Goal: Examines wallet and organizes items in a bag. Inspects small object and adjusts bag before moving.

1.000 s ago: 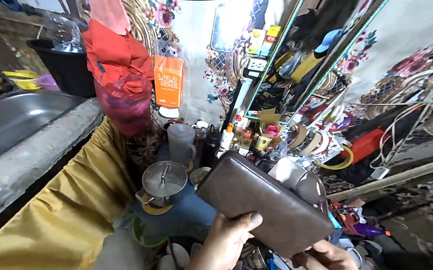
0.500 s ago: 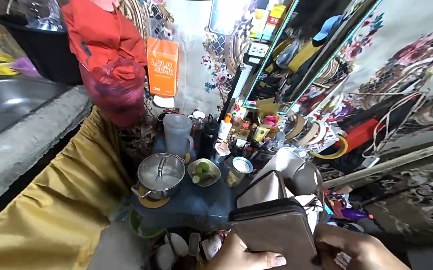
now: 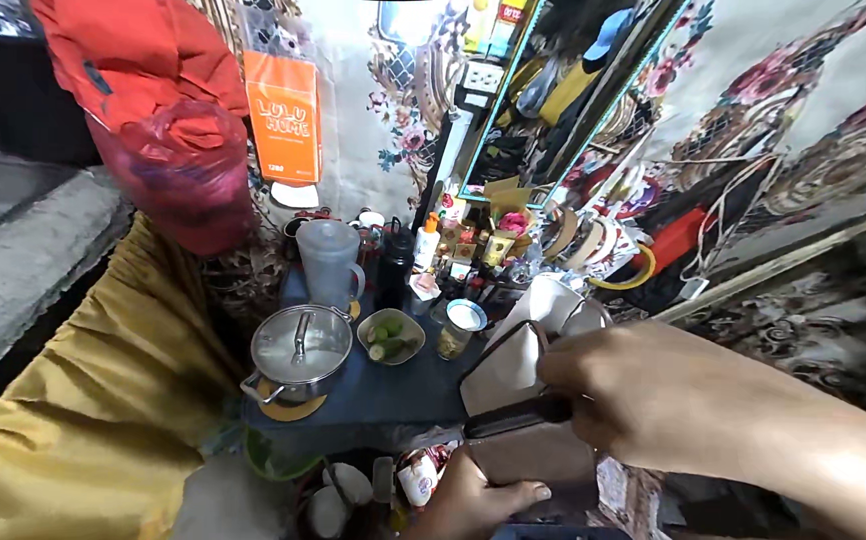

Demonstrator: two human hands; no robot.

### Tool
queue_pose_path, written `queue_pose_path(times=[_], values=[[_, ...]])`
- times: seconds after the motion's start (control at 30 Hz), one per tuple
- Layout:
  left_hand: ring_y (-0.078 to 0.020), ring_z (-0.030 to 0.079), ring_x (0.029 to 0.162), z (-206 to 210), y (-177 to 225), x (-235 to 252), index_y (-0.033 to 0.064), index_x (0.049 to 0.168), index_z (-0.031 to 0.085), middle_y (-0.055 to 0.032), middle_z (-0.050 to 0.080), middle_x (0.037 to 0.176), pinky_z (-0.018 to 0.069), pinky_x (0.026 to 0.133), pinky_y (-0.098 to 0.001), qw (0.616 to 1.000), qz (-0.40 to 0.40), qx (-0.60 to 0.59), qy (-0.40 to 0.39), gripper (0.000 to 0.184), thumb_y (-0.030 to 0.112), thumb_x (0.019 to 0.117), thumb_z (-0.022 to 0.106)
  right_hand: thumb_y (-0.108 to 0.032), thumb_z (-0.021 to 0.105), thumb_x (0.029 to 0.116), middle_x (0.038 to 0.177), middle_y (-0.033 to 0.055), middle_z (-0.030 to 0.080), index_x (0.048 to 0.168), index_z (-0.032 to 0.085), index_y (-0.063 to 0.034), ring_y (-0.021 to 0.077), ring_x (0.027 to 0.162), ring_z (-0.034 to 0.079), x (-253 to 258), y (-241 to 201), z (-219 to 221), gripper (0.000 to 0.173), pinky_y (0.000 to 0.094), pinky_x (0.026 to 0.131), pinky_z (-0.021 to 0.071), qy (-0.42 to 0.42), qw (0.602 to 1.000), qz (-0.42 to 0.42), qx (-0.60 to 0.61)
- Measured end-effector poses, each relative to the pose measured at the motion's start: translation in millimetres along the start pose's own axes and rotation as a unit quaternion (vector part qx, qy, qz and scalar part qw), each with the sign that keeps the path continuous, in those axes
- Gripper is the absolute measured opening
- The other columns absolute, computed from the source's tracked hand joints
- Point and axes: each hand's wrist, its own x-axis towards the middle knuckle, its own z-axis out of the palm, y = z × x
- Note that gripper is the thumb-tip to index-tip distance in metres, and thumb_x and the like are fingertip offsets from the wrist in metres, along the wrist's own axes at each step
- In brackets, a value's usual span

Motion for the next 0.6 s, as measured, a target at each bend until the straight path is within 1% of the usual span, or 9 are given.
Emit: queue_pose_path(times=[0.07, 0.13, 0.23, 0.3, 0.37, 0.43, 0.5, 0.57, 0.6], values=[[-0.0107, 0.073, 0.098, -5, -2, 3, -0.0031, 0.115, 0.067, -0.0055, 0.076, 0.103, 0.0611, 0.093, -0.0321, 0.999, -0.026, 0.037, 0.015, 0.036, 0.008, 0.0843, 0.082, -0.018, 0.075, 0.0811, 0.073, 0.001, 0.064, 0.083, 0.071, -0.0168, 0.0217, 0.07, 0.065, 22, -23, -17, 0.005, 0.0449, 0.058, 0.0509, -0.147, 0.987, 0.045, -0.042], [-0.0104, 0.073, 0.098, -10, -5, 5, -0.0012, 0.116, 0.067, -0.0043, 0.076, 0.104, 0.061, 0.093, -0.0316, 0.996, -0.049, 0.076, 0.015, 0.036, 0.013, 0.0862, 0.081, -0.015, 0.07, 0.091, 0.091, 0.0116, 0.068, 0.1, 0.072, -0.0079, 0.0327, 0.088, 0.068, 46, -48, -25, 0.012, 0.0529, 0.07, 0.0531, -0.285, 0.955, 0.073, -0.042], [-0.0058, 0.071, 0.094, -8, 7, 1, -0.0026, 0.115, 0.065, -0.0028, 0.074, 0.1, 0.0598, 0.089, -0.0268, 0.993, -0.061, 0.097, 0.031, 0.037, 0.009, 0.0836, 0.081, -0.011, 0.058, 0.1005, 0.098, 0.0204, 0.067, 0.101, 0.068, 0.0016, 0.0386, 0.093, 0.067, 71, -83, -10, 0.016, 0.0559, 0.074, 0.0511, -0.366, 0.926, 0.078, -0.054], [-0.0009, 0.069, 0.091, -6, 16, -3, -0.0027, 0.114, 0.064, -0.0005, 0.073, 0.097, 0.0581, 0.087, -0.0225, 0.992, -0.075, 0.096, 0.04, 0.038, 0.007, 0.0818, 0.081, -0.002, 0.054, 0.0993, 0.098, 0.0209, 0.066, 0.101, 0.067, 0.003, 0.0378, 0.091, 0.067, 83, -98, -2, 0.014, 0.0542, 0.074, 0.052, -0.383, 0.917, 0.061, -0.09], [-0.0002, 0.069, 0.091, -7, 15, -5, -0.003, 0.115, 0.063, 0.0, 0.073, 0.097, 0.0578, 0.087, -0.0219, 0.992, -0.074, 0.089, 0.041, 0.039, 0.007, 0.0815, 0.082, 0.001, 0.055, 0.0981, 0.1, 0.0202, 0.066, 0.103, 0.067, 0.0032, 0.0366, 0.094, 0.067, 91, -103, 0, 0.013, 0.0533, 0.077, 0.0519, -0.387, 0.915, 0.053, -0.101], [-0.003, 0.071, 0.093, -10, 11, -3, -0.0017, 0.114, 0.064, -0.0003, 0.074, 0.098, 0.0592, 0.088, -0.0248, 0.994, -0.08, 0.066, 0.032, 0.037, 0.007, 0.0828, 0.081, -0.001, 0.058, 0.0972, 0.1, 0.0198, 0.067, 0.104, 0.068, 0.0029, 0.0366, 0.093, 0.067, 92, -98, -5, 0.013, 0.0534, 0.075, 0.0513, -0.37, 0.924, 0.054, -0.076], [-0.0086, 0.072, 0.097, -17, 7, 0, -0.0023, 0.115, 0.065, -0.0033, 0.075, 0.102, 0.0602, 0.092, -0.0306, 0.998, -0.068, 0.014, 0.006, 0.033, 0.006, 0.0859, 0.079, -0.011, 0.064, 0.0968, 0.101, 0.0171, 0.067, 0.107, 0.069, -0.0012, 0.0356, 0.094, 0.067, 82, -79, -18, 0.015, 0.0547, 0.074, 0.0534, -0.286, 0.957, 0.042, 0.003], [-0.0135, 0.072, 0.102, -24, 8, -2, -0.0037, 0.119, 0.063, -0.0065, 0.075, 0.107, 0.059, 0.096, -0.0357, 0.996, -0.039, -0.075, -0.017, 0.034, 0.005, 0.0889, 0.076, -0.02, 0.072, 0.0917, 0.1, 0.0039, 0.068, 0.105, 0.072, -0.0139, 0.0214, 0.089, 0.067, 58, -43, -18, 0.015, 0.0454, 0.075, 0.0575, -0.093, 0.988, 0.008, 0.123], [-0.0144, 0.071, 0.103, -26, 12, -5, -0.0019, 0.121, 0.062, -0.0062, 0.075, 0.109, 0.0586, 0.096, -0.037, 0.992, -0.036, -0.123, -0.018, 0.035, 0.006, 0.0899, 0.074, -0.021, 0.073, 0.0902, 0.102, -0.0015, 0.069, 0.107, 0.073, -0.0181, 0.0139, 0.088, 0.067, 44, -25, -10, 0.018, 0.0391, 0.074, 0.0595, 0.015, 0.978, -0.003, 0.207]])
